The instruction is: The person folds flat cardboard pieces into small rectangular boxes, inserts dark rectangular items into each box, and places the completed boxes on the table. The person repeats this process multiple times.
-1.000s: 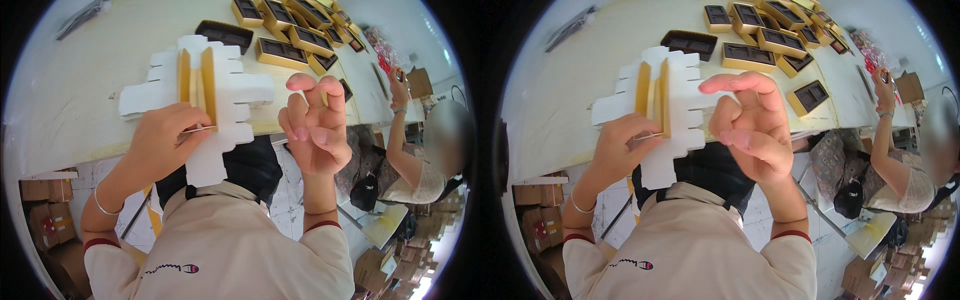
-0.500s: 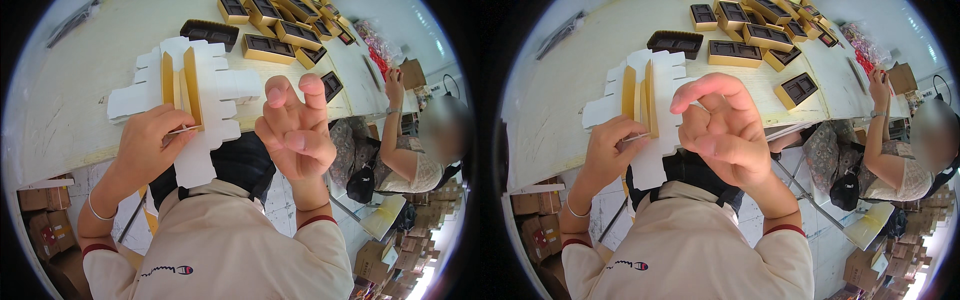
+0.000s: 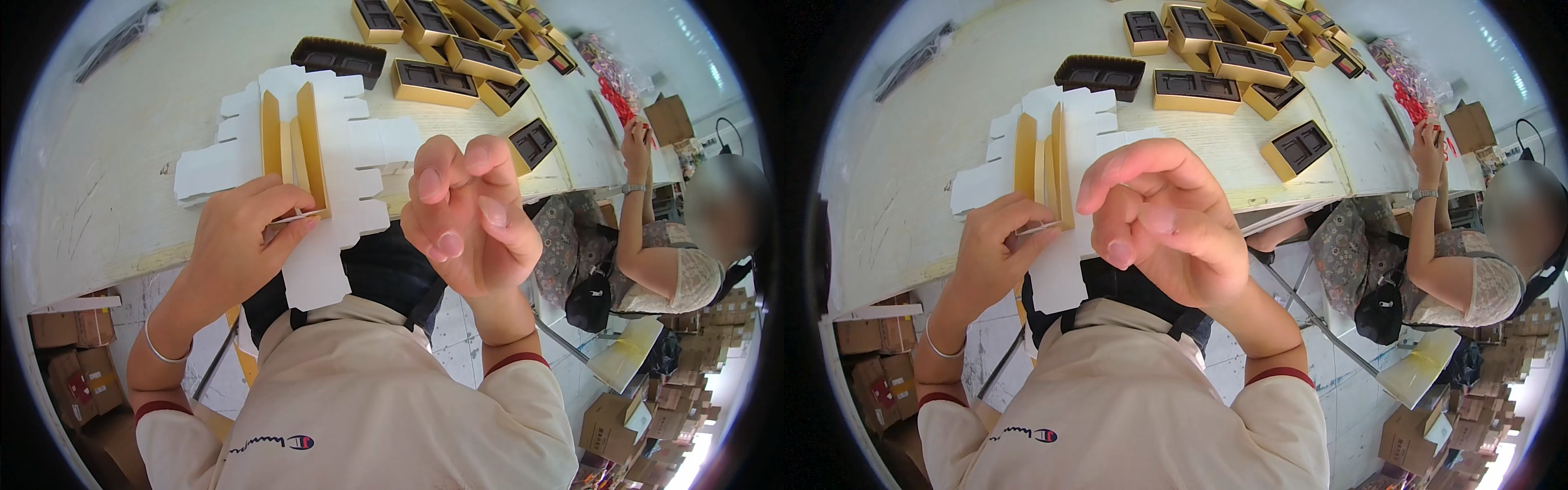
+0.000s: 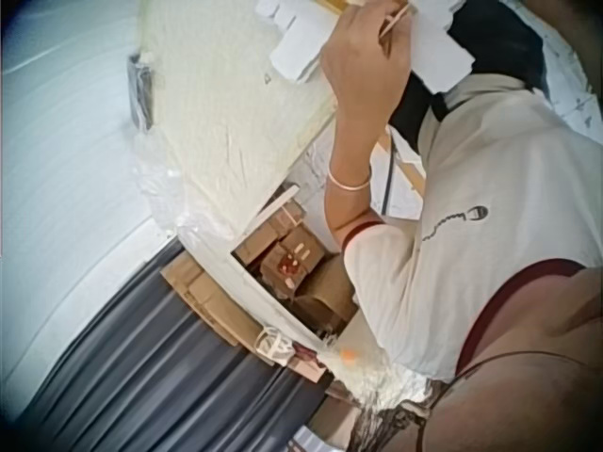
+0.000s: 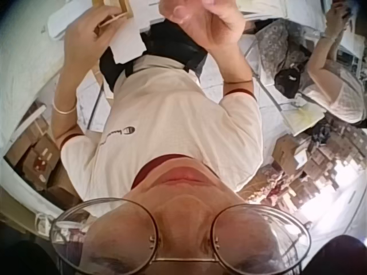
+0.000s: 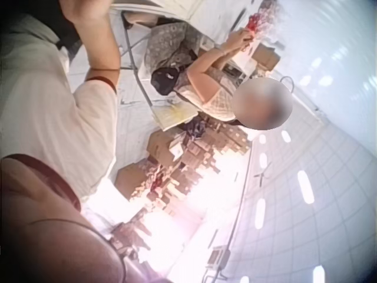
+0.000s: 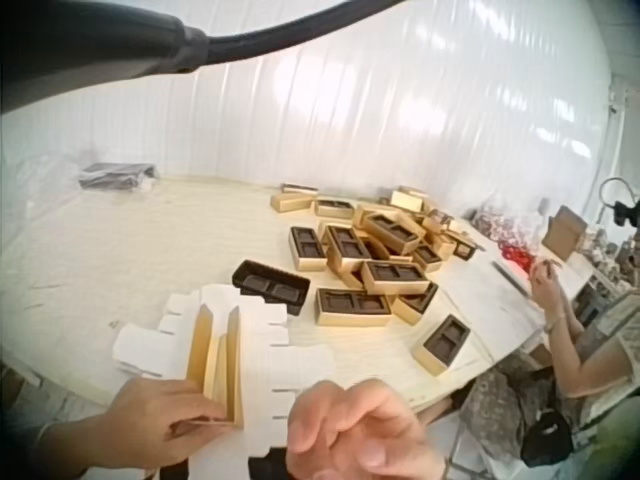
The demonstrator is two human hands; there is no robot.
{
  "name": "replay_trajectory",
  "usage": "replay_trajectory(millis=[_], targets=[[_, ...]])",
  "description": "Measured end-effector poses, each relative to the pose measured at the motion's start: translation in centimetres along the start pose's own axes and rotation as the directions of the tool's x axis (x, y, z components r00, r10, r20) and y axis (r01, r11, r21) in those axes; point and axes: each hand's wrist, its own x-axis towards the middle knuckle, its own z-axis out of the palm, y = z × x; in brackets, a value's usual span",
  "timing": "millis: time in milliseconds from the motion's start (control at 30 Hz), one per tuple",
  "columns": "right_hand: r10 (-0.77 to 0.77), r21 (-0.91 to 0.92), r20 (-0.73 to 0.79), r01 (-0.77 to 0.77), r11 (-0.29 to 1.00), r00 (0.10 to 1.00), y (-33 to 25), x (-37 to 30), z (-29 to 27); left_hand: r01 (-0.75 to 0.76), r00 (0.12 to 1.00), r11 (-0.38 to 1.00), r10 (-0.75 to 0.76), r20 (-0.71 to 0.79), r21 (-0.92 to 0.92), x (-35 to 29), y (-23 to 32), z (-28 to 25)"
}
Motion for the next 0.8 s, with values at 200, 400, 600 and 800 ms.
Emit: replay_trajectory(millis=[200,400,600,800], targets=[[0.011,-0.064,-0.003,-0.011,0.998,1.0,0.0,-0.1,0.3,-0.006,1.0,1.0,0.006,-0.008,-0.008,0.0,-0.2,0.1],[-0.031,-0.058,0.05,0.034,0.998,0.998,0.5,-0.2,-0.1,-0.069,0.996,0.997,0.067,-0.062,-0.032,-0.3,-0.8,0.5],[0.004,-0.895,0.204,0.185,0.405,0.979,0.2,-0.3,0.4,-0.042,0.999,0.999,0.041,-0.026,-0.033,-0.4,-0.7,0.2],[0.337,-0.822,0.336,0.449,-0.351,0.88,1.3,-2.3,-0.6,-0.029,0.999,0.998,0.028,-0.025,-0.056,-0.3,-0.7,0.0]])
